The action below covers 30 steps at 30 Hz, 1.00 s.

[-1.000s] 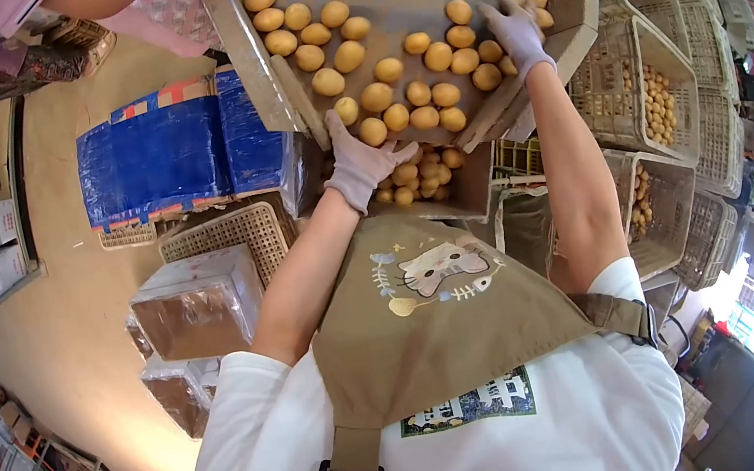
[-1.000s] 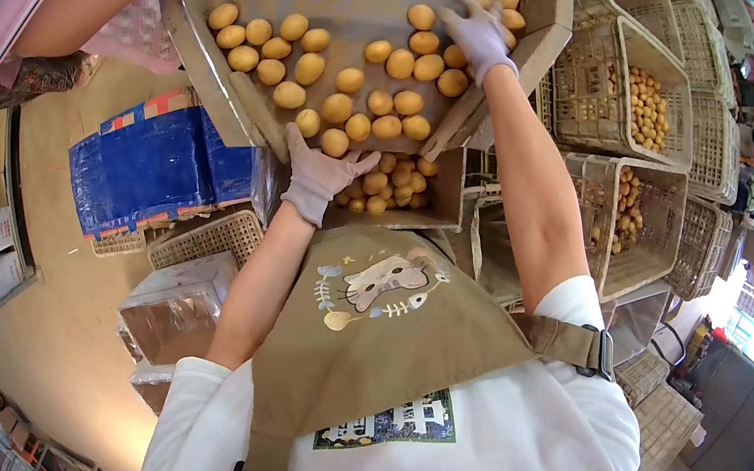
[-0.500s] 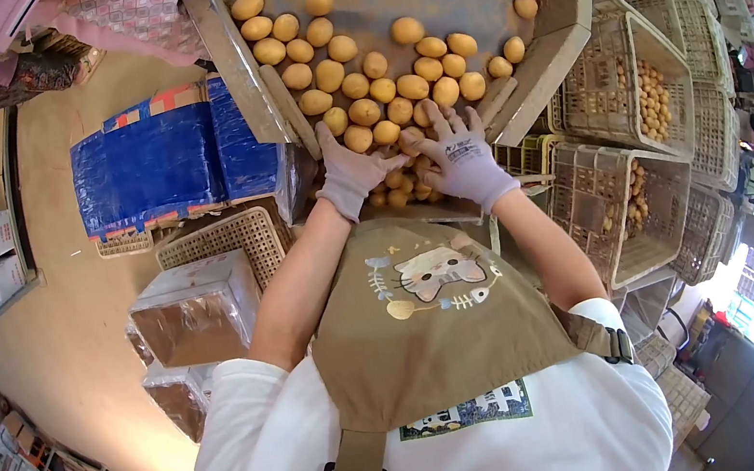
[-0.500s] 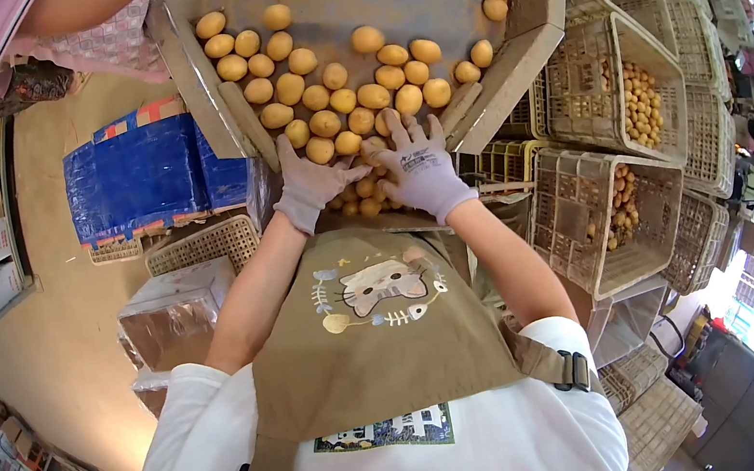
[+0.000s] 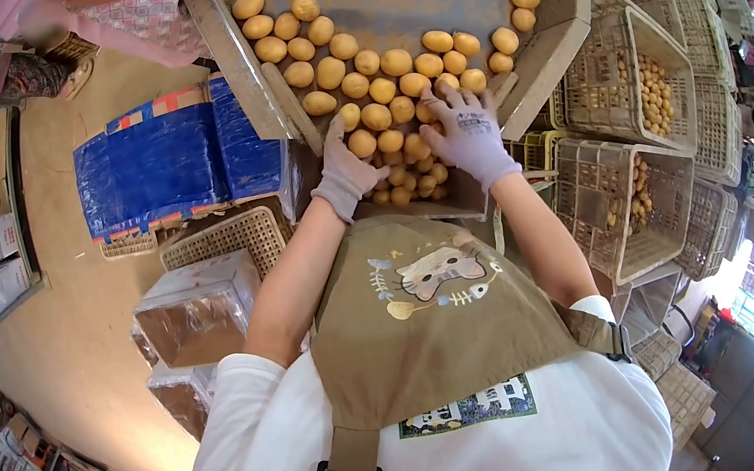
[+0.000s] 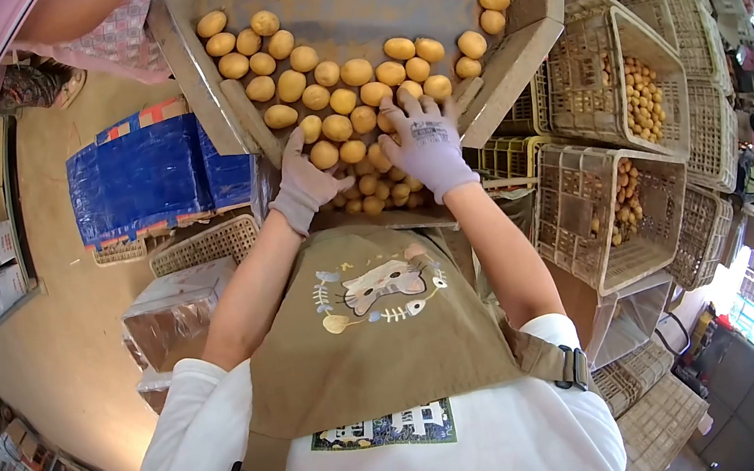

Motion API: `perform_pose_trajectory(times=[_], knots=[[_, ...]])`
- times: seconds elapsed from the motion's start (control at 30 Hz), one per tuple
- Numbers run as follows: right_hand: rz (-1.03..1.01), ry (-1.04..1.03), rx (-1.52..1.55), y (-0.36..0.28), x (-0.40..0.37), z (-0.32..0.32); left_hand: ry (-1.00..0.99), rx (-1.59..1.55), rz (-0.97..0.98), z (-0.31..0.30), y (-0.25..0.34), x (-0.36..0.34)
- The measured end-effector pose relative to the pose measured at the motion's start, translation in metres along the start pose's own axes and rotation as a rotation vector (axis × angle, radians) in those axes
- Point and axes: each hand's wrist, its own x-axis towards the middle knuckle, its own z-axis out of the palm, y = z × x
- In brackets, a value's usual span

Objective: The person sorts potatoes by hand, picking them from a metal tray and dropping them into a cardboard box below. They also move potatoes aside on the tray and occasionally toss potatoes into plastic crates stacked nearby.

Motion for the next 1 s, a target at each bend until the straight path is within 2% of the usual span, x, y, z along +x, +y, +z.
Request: perform_pose_trajectory(times=[0.03, 0.07, 0.17, 0.23, 0.27, 0.3, 0.37, 0.4, 0.43, 0.47, 0.5, 0.53, 0.57, 0.6, 0.63, 0.7, 0.8, 0.83, 0.87, 0.9, 0.93, 1.0], knots=[[0.017, -0.098, 0.035, -0.002, 0.008, -0.005, -0.092, 0.418, 0.217, -0.009, 0.001, 0.001], [0.173, -0.307, 0.131, 0.001, 0.023, -0.017, -0.184, 0.836, 0.436, -0.024, 0.0, 0.006], [0.141, 0.104, -0.089, 0.001, 0.024, -0.006, -0.214, 0.634, 0.378, -0.052, -0.008, 0.031], [0.069, -0.138, -0.007, 0.004, 0.023, -0.003, -0.056, 0.111, 0.042, -0.017, -0.007, 0.006], [0.085, -0.152, 0.204, 0.028, 0.032, 0.008, -0.176, 0.062, -0.021, -0.03, -0.006, 0.017], [0.099, -0.169, 0.413, 0.05, 0.041, 0.018, -0.144, 0.021, -0.02, -0.02, -0.004, 0.008], [0.225, -0.025, 0.248, 0.021, 0.041, -0.012, -0.078, -0.061, -0.018, 0.009, 0.001, -0.019], [0.225, -0.043, 0.159, 0.01, 0.043, -0.01, -0.261, 0.0, 0.088, -0.015, -0.004, 0.006], [0.229, -0.06, 0.072, -0.002, 0.044, -0.009, -0.252, -0.045, 0.064, -0.01, -0.004, 0.001], [0.15, -0.13, -0.014, -0.016, 0.041, -0.01, -0.246, -0.09, 0.04, -0.005, -0.003, -0.004], [-0.008, -0.083, 0.152, -0.015, 0.043, 0.0, -0.242, -0.137, 0.017, 0.007, -0.002, -0.009], [-0.112, 0.0, 0.307, -0.027, 0.048, 0.004, -0.035, -0.177, 0.004, 0.02, -0.003, -0.011], [-0.171, -0.041, 0.469, -0.039, 0.058, 0.007, -0.209, -0.184, -0.007, 0.013, -0.004, -0.004], [-0.264, -0.067, 0.445, -0.061, 0.064, -0.006, -0.379, -0.187, -0.022, -0.001, -0.005, 0.008], [-0.389, 0.153, 0.304, -0.079, 0.069, 0.006, -0.549, -0.187, -0.037, -0.011, -0.005, 0.013], [-0.462, 0.196, 0.048, -0.1, 0.086, 0.024, -0.488, -0.14, -0.014, -0.013, -0.002, 0.006], [-0.341, -0.085, -0.168, -0.079, 0.113, 0.012, -0.363, 0.024, 0.059, -0.013, -0.002, 0.007], [-0.278, 0.063, -0.266, -0.07, 0.118, -0.005, -0.372, -0.003, 0.047, -0.013, -0.002, 0.007], [-0.154, 0.128, -0.19, -0.035, 0.139, 0.016, -0.378, -0.036, 0.037, -0.013, -0.002, 0.004], [-0.092, 0.2, -0.265, -0.008, 0.146, -0.006, -0.383, -0.071, 0.027, -0.015, -0.003, 0.0], [-0.057, 0.39, -0.184, 0.035, 0.157, -0.012, -0.389, -0.104, 0.021, -0.016, -0.004, -0.002], [0.165, 0.478, -0.277, 0.123, 0.174, -0.026, -0.41, -0.146, 0.037, -0.012, -0.005, -0.002]])
